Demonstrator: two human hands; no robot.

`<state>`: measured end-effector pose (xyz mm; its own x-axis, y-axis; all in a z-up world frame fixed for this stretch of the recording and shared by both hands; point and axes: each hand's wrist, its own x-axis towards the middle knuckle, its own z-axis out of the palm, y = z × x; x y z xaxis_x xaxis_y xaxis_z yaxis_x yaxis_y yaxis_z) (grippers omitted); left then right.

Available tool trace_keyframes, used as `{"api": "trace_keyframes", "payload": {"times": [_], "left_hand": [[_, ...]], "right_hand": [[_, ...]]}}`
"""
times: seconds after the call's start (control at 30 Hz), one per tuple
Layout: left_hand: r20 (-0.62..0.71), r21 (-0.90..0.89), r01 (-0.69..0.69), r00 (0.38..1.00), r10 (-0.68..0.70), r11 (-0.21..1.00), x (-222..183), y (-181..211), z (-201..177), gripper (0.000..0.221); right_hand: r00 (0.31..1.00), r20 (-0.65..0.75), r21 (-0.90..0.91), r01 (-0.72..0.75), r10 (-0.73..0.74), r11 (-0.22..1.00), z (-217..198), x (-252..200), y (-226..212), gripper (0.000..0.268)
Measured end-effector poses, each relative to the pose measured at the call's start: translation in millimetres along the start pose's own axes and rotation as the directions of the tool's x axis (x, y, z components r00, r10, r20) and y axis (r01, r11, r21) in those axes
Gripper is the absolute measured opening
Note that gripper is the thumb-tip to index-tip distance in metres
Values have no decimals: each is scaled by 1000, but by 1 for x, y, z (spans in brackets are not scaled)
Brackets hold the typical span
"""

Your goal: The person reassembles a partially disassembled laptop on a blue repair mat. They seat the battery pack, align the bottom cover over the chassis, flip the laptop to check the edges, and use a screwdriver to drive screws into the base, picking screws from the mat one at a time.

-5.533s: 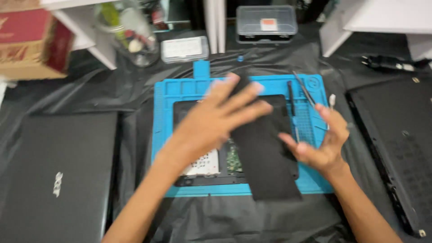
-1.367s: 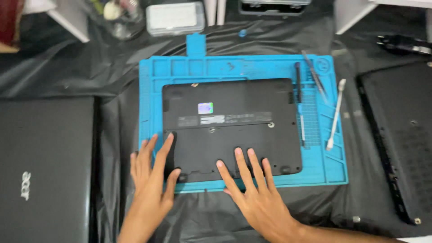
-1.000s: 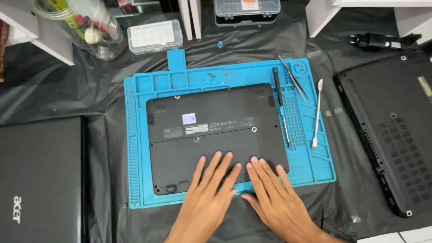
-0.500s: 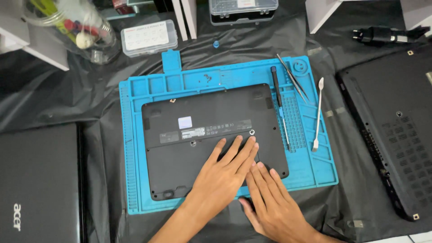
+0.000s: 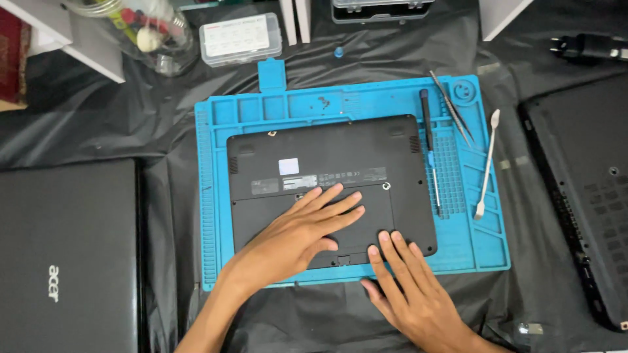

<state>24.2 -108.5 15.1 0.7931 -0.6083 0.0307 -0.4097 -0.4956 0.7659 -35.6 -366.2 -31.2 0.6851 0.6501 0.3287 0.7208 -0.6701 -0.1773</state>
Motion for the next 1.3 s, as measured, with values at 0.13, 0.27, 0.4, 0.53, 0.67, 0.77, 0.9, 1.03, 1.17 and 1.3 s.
{"api": "trace_keyframes", "payload": {"times": [0.13,0.27,0.4,0.53,0.67,0.77,0.9,1.03,1.17,1.3], "left_hand": [[-14,-61,62,998,-63,996,-4,4,-3,61],[-19,-58,52,998,-53,997,-4,4,0,63],[2,95,68,998,-69,993,-5,7,4,64],[-35,89,47,998,-44,995,-5,6,8,64],[-167,125,131,980,-109,983,-11,11,18,68],[-302,247,160,950,-81,956,-25,18,31,65],[-459,174,262,874,-157,949,-49,23,36,66],[-600,131,344,774,-202,930,-66,29,62,63],[-721,-78,239,657,-221,968,-69,41,118,41],[-623,-399,184,665,-413,898,-72,20,180,24]], "right_hand": [[999,-17,15,-30,30,999,-3,6,-1,60],[998,-34,-13,-44,43,999,1,0,0,58],[1000,-17,-11,-26,26,1000,4,-4,0,59],[1000,-10,-20,-24,24,1000,3,2,-1,57],[998,33,4,-60,60,998,-4,11,-2,57],[998,48,19,-44,43,999,-9,13,-2,59],[999,40,29,7,-8,1000,-24,31,9,59],[991,118,166,42,-62,985,-38,69,25,41],[968,237,161,44,-82,986,-47,138,43,27],[944,329,147,-81,29,986,-53,211,60,32]]}}
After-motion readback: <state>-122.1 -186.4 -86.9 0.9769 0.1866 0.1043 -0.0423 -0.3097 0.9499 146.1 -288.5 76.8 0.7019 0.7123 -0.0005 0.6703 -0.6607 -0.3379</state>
